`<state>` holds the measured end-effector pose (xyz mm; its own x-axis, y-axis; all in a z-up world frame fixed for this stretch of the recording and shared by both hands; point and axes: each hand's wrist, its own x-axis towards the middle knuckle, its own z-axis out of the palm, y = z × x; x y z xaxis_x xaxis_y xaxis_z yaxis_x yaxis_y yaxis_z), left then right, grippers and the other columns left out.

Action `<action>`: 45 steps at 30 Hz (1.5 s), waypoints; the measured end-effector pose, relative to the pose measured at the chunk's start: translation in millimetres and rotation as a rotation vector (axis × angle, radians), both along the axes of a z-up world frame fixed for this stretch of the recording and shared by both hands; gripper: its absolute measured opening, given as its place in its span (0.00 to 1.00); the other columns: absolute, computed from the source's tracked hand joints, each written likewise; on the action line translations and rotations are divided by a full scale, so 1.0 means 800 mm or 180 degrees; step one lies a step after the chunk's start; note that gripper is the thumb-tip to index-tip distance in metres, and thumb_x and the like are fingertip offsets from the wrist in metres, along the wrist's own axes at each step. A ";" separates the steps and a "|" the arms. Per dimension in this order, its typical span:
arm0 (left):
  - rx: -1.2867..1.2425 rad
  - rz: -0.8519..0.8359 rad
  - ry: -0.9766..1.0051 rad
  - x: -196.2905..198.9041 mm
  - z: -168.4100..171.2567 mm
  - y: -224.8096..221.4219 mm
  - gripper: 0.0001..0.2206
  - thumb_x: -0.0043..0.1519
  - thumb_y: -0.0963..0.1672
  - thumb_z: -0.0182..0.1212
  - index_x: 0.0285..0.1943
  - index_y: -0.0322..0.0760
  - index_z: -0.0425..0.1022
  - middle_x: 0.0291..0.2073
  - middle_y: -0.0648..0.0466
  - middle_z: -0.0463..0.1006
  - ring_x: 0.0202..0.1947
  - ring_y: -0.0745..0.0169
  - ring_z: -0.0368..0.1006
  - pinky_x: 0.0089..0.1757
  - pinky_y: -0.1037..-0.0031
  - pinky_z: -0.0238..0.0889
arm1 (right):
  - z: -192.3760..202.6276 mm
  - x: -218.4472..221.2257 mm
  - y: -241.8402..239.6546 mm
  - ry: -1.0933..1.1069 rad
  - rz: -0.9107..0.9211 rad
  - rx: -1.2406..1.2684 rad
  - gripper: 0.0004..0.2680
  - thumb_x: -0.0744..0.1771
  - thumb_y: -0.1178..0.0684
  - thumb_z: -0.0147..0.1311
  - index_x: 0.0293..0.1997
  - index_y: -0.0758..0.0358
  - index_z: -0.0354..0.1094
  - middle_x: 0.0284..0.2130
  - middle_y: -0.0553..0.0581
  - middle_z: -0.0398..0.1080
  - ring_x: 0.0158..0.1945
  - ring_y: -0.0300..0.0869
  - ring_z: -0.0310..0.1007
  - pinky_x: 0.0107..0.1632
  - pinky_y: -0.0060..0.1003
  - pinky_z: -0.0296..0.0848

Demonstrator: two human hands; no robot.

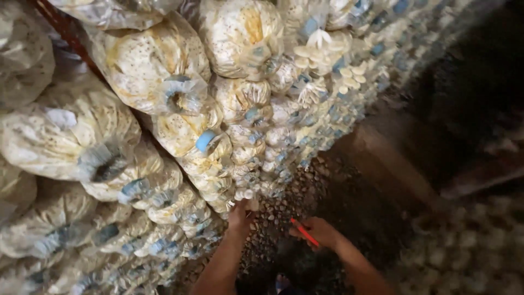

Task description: Harvesting mushrooms from growing bags using scissors and collecting them in a plastic basket.

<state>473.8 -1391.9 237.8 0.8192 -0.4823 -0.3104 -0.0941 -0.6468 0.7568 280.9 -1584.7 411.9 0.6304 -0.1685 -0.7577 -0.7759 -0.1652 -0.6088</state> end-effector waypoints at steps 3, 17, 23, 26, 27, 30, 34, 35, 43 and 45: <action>-0.2232 0.2797 0.2881 -0.018 0.099 -0.018 0.15 0.65 0.42 0.60 0.59 0.29 0.71 0.44 0.43 0.75 0.38 0.42 0.77 0.35 0.63 0.73 | 0.012 0.018 -0.008 0.0240 0.0712 -0.0325 0.16 0.67 0.35 0.61 0.30 0.58 0.71 0.18 0.53 0.70 0.19 0.37 0.70 0.30 0.32 0.74; -0.3108 0.3412 0.2948 -0.047 0.095 -0.025 0.29 0.65 0.38 0.64 0.73 0.27 0.53 0.59 0.34 0.69 0.56 0.35 0.73 0.57 0.46 0.72 | -0.080 0.056 -0.077 -0.0346 0.1435 -0.0598 0.15 0.67 0.42 0.61 0.40 0.69 0.72 0.21 0.61 0.74 0.18 0.43 0.76 0.16 0.30 0.74; -0.3096 0.3468 0.2752 -0.049 0.075 -0.029 0.20 0.64 0.38 0.64 0.64 0.25 0.66 0.53 0.34 0.75 0.52 0.38 0.75 0.56 0.46 0.73 | -0.085 0.059 -0.082 -0.0492 0.1783 -0.1119 0.20 0.63 0.29 0.62 0.31 0.59 0.74 0.23 0.58 0.74 0.28 0.48 0.78 0.35 0.36 0.76; -0.3049 0.3421 0.2724 -0.047 0.066 -0.031 0.19 0.65 0.39 0.63 0.64 0.24 0.67 0.50 0.35 0.74 0.50 0.39 0.76 0.54 0.47 0.75 | -0.109 0.070 -0.088 -0.0555 0.1783 -0.0957 0.20 0.62 0.29 0.65 0.28 0.57 0.72 0.18 0.53 0.72 0.19 0.40 0.76 0.25 0.28 0.74; -0.3050 0.3380 0.2721 -0.047 0.059 -0.030 0.18 0.66 0.39 0.62 0.63 0.23 0.67 0.49 0.35 0.74 0.49 0.39 0.76 0.53 0.46 0.76 | -0.120 0.073 -0.089 -0.0565 0.1773 -0.0811 0.21 0.60 0.27 0.67 0.27 0.57 0.72 0.16 0.53 0.71 0.18 0.41 0.75 0.23 0.28 0.72; -0.3223 0.3511 0.2730 -0.048 0.080 -0.034 0.20 0.64 0.38 0.63 0.63 0.24 0.64 0.47 0.34 0.73 0.47 0.38 0.77 0.52 0.46 0.76 | -0.093 0.077 -0.070 -0.0666 0.1916 -0.1078 0.22 0.61 0.27 0.65 0.23 0.57 0.70 0.14 0.54 0.70 0.19 0.44 0.76 0.25 0.31 0.72; -0.3294 0.3652 0.2752 -0.036 0.056 -0.037 0.22 0.62 0.37 0.64 0.63 0.25 0.60 0.46 0.35 0.71 0.45 0.36 0.77 0.51 0.43 0.75 | -0.066 0.069 -0.057 -0.0696 0.2023 -0.1253 0.25 0.59 0.21 0.62 0.23 0.57 0.70 0.20 0.58 0.72 0.33 0.56 0.80 0.38 0.42 0.74; -0.3277 0.3603 0.2767 -0.035 0.059 -0.036 0.19 0.63 0.38 0.63 0.61 0.25 0.63 0.46 0.35 0.72 0.46 0.35 0.77 0.52 0.44 0.76 | -0.059 0.067 -0.054 -0.0736 0.1984 -0.1300 0.25 0.58 0.20 0.62 0.23 0.56 0.70 0.21 0.59 0.72 0.35 0.57 0.79 0.40 0.43 0.74; -0.3331 0.3658 0.2791 -0.033 0.063 -0.038 0.18 0.65 0.41 0.60 0.60 0.25 0.63 0.47 0.35 0.70 0.49 0.30 0.75 0.51 0.42 0.75 | -0.054 0.068 -0.048 -0.0712 0.1963 -0.1631 0.26 0.57 0.17 0.58 0.25 0.54 0.71 0.30 0.59 0.78 0.46 0.58 0.79 0.47 0.44 0.76; -0.3296 0.3739 0.2715 -0.029 0.046 -0.041 0.18 0.64 0.40 0.61 0.60 0.26 0.63 0.46 0.37 0.70 0.46 0.32 0.76 0.49 0.44 0.76 | -0.073 0.067 -0.052 -0.0687 0.1895 -0.1388 0.27 0.58 0.19 0.60 0.25 0.58 0.71 0.28 0.63 0.76 0.44 0.62 0.79 0.46 0.47 0.75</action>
